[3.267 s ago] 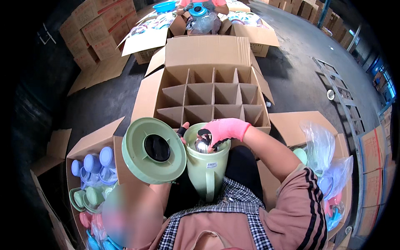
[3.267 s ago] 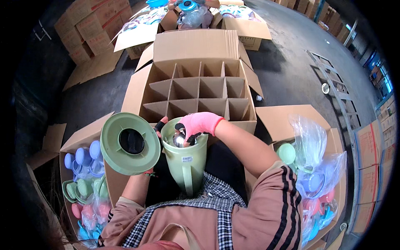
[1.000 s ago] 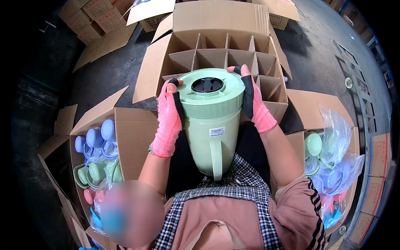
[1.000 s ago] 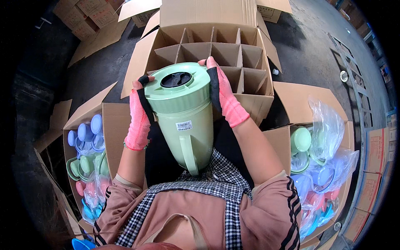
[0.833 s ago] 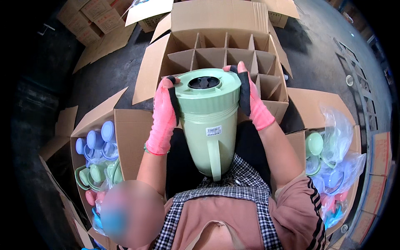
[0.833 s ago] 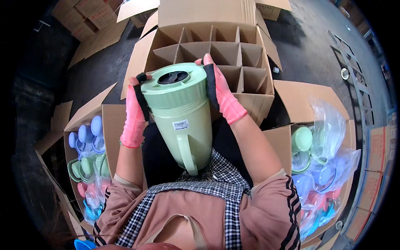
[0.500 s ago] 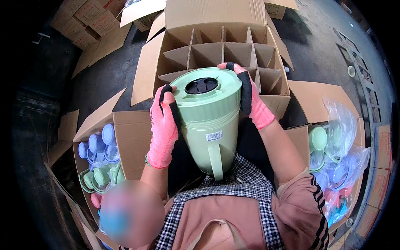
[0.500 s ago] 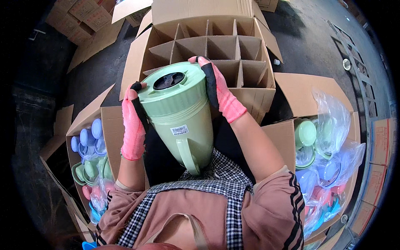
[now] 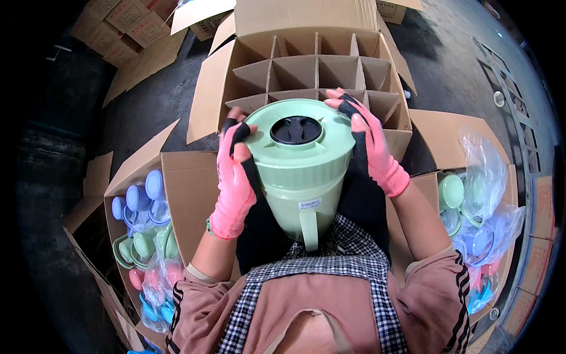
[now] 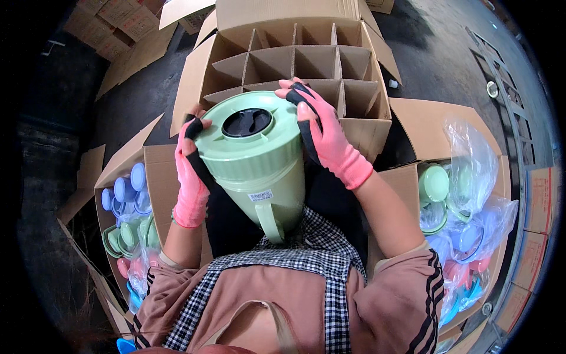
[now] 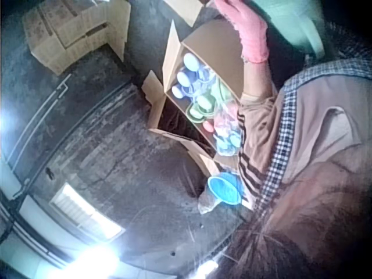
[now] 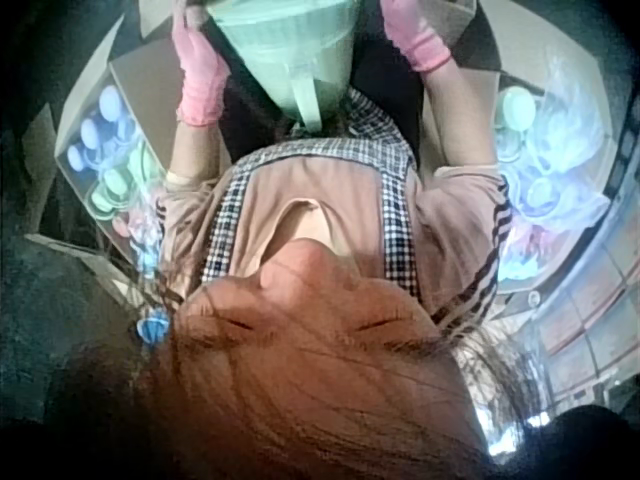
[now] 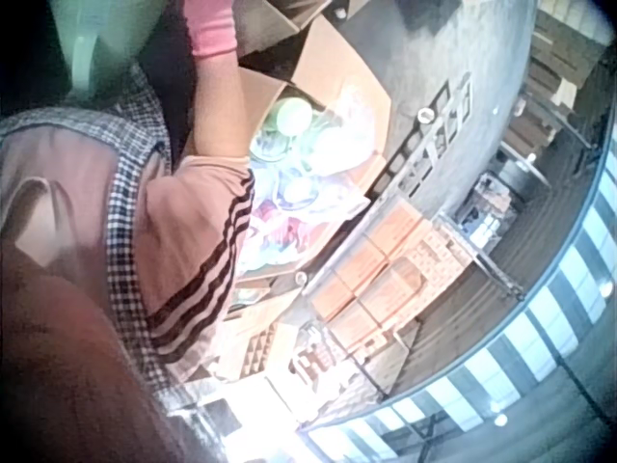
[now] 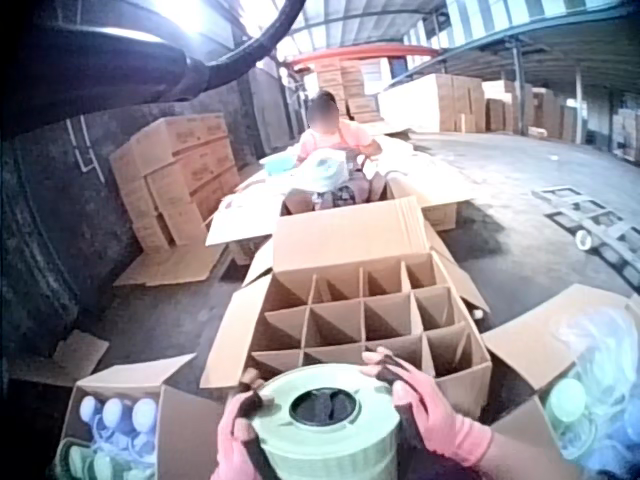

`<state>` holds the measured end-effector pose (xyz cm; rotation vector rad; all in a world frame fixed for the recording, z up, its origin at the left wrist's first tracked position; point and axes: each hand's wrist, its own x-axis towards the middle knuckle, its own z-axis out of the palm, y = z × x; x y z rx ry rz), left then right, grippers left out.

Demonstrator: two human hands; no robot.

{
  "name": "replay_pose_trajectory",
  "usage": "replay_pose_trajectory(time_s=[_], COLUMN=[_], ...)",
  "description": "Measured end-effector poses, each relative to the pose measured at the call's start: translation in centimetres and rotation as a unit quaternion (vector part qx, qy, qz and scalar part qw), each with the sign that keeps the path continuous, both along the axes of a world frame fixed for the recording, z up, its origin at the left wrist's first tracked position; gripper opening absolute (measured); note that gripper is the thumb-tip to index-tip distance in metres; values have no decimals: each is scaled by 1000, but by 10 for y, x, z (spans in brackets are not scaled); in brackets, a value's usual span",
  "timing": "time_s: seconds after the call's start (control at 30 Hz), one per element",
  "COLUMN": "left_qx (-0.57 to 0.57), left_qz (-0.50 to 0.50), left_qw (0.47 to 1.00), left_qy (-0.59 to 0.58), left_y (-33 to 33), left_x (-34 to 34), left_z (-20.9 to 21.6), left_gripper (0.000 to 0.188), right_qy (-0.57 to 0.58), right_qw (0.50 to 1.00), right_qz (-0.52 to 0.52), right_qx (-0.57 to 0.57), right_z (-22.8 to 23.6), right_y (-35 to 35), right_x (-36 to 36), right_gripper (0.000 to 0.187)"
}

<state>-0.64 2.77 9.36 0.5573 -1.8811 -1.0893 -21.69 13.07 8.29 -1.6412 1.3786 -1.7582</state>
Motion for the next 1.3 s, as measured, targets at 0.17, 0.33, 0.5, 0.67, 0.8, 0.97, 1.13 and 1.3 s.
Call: replay_pose_trajectory(time_s=[0.17,0.33,0.5,0.67,0.8,0.97,1.13,1.3], left_qx=[-261,-334,-337,-355,-366,-216,-82,268], left_qz=[-119,-188,-170,-172,-150,-157,-30,6], left_qw=[957,914,916,903,907,948,996,963], left_qy=[-29,-129,-138,-170,-144,-171,-14,39], left_y=[-6,-13,-15,-15,-16,-2,43,-43], left_x=[17,25,24,22,26,25,0,11], left_z=[20,36,32,37,24,36,22,-30], left_gripper=[71,78,67,66,58,65,44,40], right_qy=[304,401,396,385,411,275,-419,62], right_qw=[949,914,917,921,909,960,893,985], right_qz=[82,59,50,51,53,24,114,-100], right_qx=[-20,-12,22,10,36,40,120,130], right_z=[39,36,39,40,38,34,-19,0], right_y=[26,29,26,23,25,17,-17,20], right_x=[-1,1,4,8,8,5,-11,65], right_gripper=[76,58,55,53,53,52,43,50])
